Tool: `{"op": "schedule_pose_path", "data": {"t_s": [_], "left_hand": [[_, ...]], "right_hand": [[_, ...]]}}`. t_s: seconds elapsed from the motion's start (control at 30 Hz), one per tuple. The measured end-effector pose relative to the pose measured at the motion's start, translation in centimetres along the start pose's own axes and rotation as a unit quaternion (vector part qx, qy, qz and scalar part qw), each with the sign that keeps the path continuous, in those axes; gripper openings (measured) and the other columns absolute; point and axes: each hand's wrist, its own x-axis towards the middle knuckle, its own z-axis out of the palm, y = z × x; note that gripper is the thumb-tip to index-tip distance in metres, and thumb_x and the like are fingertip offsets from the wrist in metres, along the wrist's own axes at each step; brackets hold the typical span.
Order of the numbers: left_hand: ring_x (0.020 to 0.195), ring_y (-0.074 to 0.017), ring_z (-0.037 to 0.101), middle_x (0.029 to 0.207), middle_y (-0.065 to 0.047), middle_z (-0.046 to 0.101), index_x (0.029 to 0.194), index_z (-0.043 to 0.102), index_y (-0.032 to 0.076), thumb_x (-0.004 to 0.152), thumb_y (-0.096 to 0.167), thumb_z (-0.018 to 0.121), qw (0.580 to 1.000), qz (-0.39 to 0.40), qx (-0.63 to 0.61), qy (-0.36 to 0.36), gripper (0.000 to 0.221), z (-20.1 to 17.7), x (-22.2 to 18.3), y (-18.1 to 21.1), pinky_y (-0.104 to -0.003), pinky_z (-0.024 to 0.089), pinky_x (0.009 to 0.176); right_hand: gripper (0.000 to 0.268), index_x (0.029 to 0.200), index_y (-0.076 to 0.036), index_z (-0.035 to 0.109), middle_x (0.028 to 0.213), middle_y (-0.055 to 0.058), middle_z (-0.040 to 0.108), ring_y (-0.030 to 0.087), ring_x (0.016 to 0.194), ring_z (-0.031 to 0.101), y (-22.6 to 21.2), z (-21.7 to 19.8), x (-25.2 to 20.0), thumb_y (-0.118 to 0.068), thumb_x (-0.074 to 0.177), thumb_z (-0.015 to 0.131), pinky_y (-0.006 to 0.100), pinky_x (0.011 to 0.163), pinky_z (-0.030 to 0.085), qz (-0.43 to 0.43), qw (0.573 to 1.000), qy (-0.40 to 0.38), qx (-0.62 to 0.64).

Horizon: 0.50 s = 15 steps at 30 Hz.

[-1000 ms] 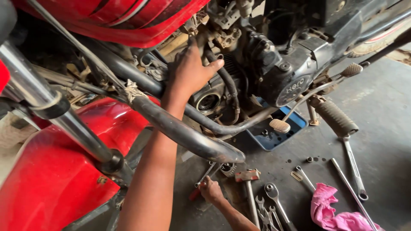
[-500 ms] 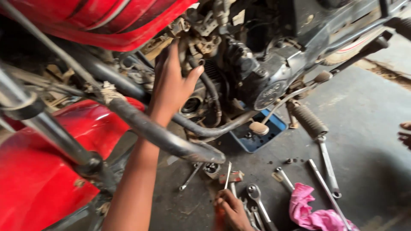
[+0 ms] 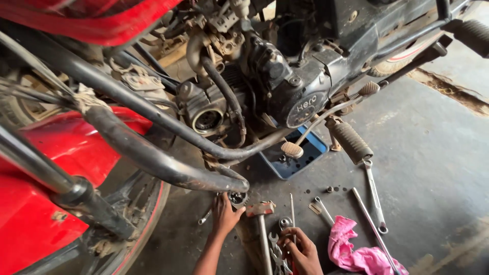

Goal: The person works on the engine area of a red motorcycle, first using a screwdriver on components near the engine, then fitting a socket wrench and repeatedly turning it on a bolt while steadying parts with the other hand. Small fasteners and loose bolts lie on the floor among scattered wrenches and a pink cloth.

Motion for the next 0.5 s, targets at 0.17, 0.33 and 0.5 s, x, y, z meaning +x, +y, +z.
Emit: {"op": "schedule_pose_path", "data": {"t_s": [0.17,0.33,0.5], "left_hand": [[0.13,-0.0425,0.046,0.136,-0.024,0.054,0.13,0.051,-0.003,0.07,0.044,0.088,0.989,-0.061,0.098,-0.093,0.084,1.9,2.2,-0.8,-0.059,0.036,0.107],[0.133,-0.0419,0.042,0.137,-0.023,0.053,0.129,0.054,0.0,0.067,0.043,0.091,0.984,-0.076,0.109,-0.123,0.084,2.5,3.2,-1.1,-0.065,0.032,0.106],[0.13,-0.0372,0.053,0.133,-0.02,0.061,0.129,0.054,0.001,0.069,0.04,0.088,0.986,-0.096,0.084,-0.105,0.079,0.5,1.5,-0.6,-0.061,0.034,0.11]], "right_hand": [[0.022,0.115,0.003,0.064,0.088,0.014,0.073,0.014,0.065,0.066,1.1,-0.4,0.0,-0.001,0.094,0.058,0.029,0.055,0.055,-0.002,1.0,-0.024,0.006],[0.024,0.116,0.004,0.064,0.088,0.017,0.075,0.014,0.067,0.066,2.0,-0.6,0.0,0.001,0.093,0.057,0.03,0.057,0.056,-0.004,0.999,-0.036,0.036],[0.023,0.114,0.004,0.065,0.087,0.014,0.074,0.014,0.064,0.066,0.5,0.0,-0.6,0.0,0.093,0.057,0.031,0.055,0.056,0.017,1.0,-0.013,-0.001]]}}
